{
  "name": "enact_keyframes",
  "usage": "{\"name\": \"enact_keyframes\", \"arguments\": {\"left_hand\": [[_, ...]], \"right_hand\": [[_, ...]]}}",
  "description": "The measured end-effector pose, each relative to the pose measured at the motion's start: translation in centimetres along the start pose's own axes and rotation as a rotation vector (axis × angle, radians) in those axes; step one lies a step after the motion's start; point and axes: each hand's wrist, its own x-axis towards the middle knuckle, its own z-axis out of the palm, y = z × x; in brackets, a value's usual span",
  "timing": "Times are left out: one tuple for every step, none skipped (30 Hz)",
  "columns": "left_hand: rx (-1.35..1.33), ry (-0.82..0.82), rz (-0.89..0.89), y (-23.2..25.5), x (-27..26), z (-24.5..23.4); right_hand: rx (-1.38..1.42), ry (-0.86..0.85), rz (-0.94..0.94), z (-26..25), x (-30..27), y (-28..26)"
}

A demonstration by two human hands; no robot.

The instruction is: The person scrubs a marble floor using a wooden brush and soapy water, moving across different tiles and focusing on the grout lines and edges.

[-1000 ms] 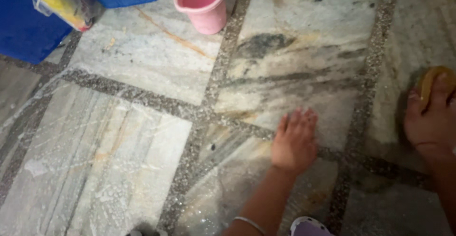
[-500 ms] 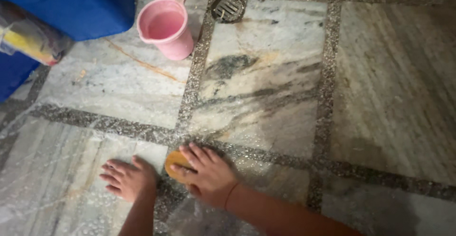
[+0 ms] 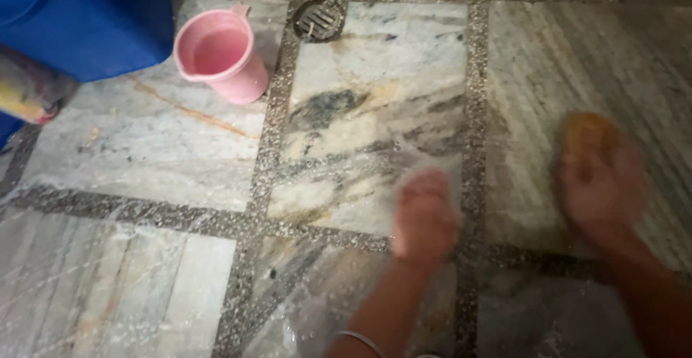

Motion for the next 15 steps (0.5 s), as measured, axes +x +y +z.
{"name": "enact_keyframes", "arguments": {"left_hand": [[-0.002, 0.066, 0.059, 1.3, -0.2, 0.6], [-0.003, 0.131, 0.115, 2.3, -0.6, 1.0], [-0.004, 0.195, 0.172, 2.8, -0.7, 1.2], [0.020, 0.186, 0.156, 2.6, -0.4, 1.1], [0.044, 0.176, 0.140, 2.2, 0.2, 0.8], [0.072, 0.166, 0.121, 1.6, 0.7, 0.3], [0.111, 0.095, 0.018, 0.7, 0.9, -0.3], [0.151, 0.025, -0.082, -0.6, 1.3, -1.2], [0.191, -0.045, -0.182, -2.0, 1.3, -2.1], [0.195, 0.004, -0.230, -3.3, 1.5, -2.9], [0.198, 0.052, -0.277, -4.7, 1.8, -3.5], [0.261, 0.148, -0.292, -6.0, 1.8, -3.9], [0.325, 0.244, -0.305, -7.2, 1.9, -4.2], [0.360, 0.257, -0.377, -8.3, 1.8, -4.4], [0.395, 0.270, -0.450, -9.2, 1.5, -4.6]], "right_hand": [[-0.160, 0.100, -0.054, -0.1, -1.3, 3.5], [-0.317, 0.197, -0.111, -0.2, -2.1, 6.4], [-0.275, 0.203, -0.081, 0.5, -2.3, 7.9], [-0.235, 0.207, -0.053, 0.6, -2.6, 8.9], [-0.195, 0.210, -0.024, 0.4, -2.6, 9.2], [-0.187, 0.194, 0.067, 0.6, -2.1, 8.2], [-0.178, 0.177, 0.157, 1.2, -0.9, 6.0], [-0.168, 0.162, 0.249, 1.5, 0.5, 3.2], [-0.031, 0.161, 0.173, 1.4, 1.0, -0.2], [0.106, 0.166, 0.093, 1.1, 2.0, -3.6], [-0.219, 0.155, -0.160, 1.1, 3.6, -7.4], [-0.044, 0.211, -0.215, 0.8, 3.7, -11.0], [0.133, 0.267, -0.266, 1.2, 3.4, -15.4], [0.093, 0.010, -0.315, 1.2, 3.7, -19.2], [0.286, -0.023, -0.329, 1.0, 2.2, -22.3]]}}
